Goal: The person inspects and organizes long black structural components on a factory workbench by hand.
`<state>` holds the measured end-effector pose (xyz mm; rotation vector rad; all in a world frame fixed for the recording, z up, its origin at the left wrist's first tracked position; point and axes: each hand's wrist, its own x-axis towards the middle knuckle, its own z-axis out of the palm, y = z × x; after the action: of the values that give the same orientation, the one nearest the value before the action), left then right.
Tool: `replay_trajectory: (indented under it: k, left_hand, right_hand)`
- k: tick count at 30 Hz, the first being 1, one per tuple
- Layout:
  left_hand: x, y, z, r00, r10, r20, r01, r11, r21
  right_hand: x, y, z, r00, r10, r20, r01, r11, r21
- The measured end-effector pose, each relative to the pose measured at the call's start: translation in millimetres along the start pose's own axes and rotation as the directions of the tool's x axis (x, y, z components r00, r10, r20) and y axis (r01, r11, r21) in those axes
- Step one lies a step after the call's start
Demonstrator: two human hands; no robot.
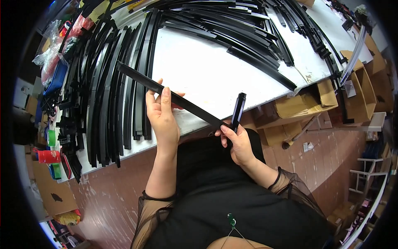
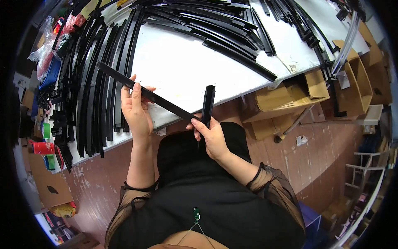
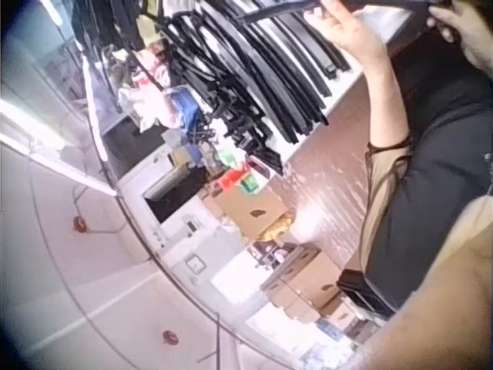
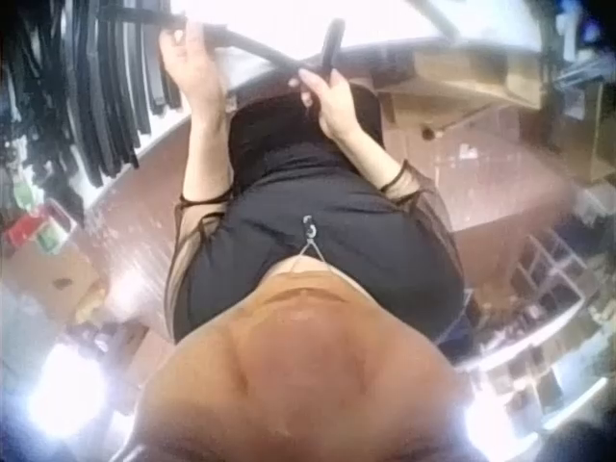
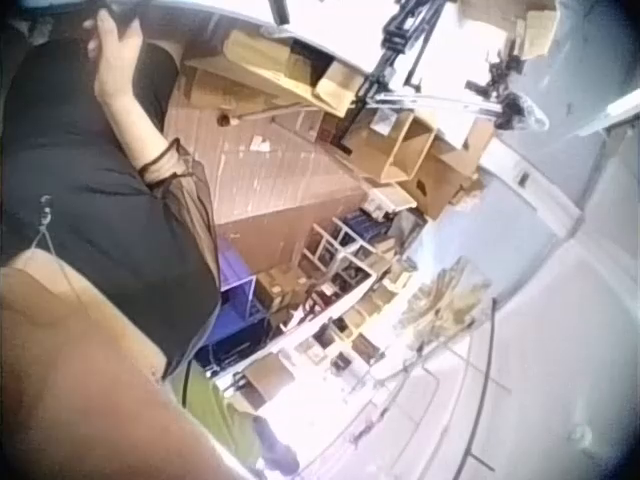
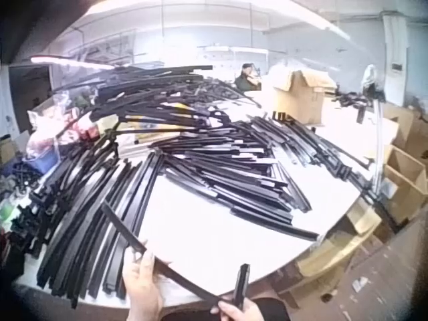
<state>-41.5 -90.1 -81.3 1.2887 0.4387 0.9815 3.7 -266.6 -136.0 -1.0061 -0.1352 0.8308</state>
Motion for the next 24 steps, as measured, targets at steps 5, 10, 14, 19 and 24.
replay_trajectory:
  k: [5, 10, 14, 19, 24]
  left_hand:
    - [-4.7, 0.8, -3.2, 1.000, -0.008, -0.011, 0.008, 1.000, -0.011]
    - [-0.4, -2.0, -1.8, 0.982, -0.005, -0.191, -0.022, 0.990, -0.139]
    - [2.3, 2.5, -11.2, 0.987, 0.012, -0.163, -0.033, 0.991, -0.127]
    - [3.1, -4.5, -7.8, 0.992, 0.021, -0.128, -0.030, 0.997, -0.066]
    - [3.6, -8.4, -6.6, 0.994, 0.033, -0.105, -0.042, 0.995, -0.087]
  right_hand:
    - [-7.2, 0.8, 0.3, 0.999, 0.035, 0.036, -0.035, 0.999, 0.009]
    - [-14.4, -15.5, 1.9, 0.998, 0.041, 0.038, -0.048, 0.982, 0.184]
    - [-12.6, -40.9, -1.7, 1.000, 0.023, -0.004, -0.022, 0.977, 0.213]
    - [-13.5, -56.9, -9.2, 0.997, 0.056, 0.047, -0.067, 0.954, 0.291]
    - [-12.6, -55.6, -13.3, 0.998, -0.025, 0.057, 0.005, 0.946, 0.324]
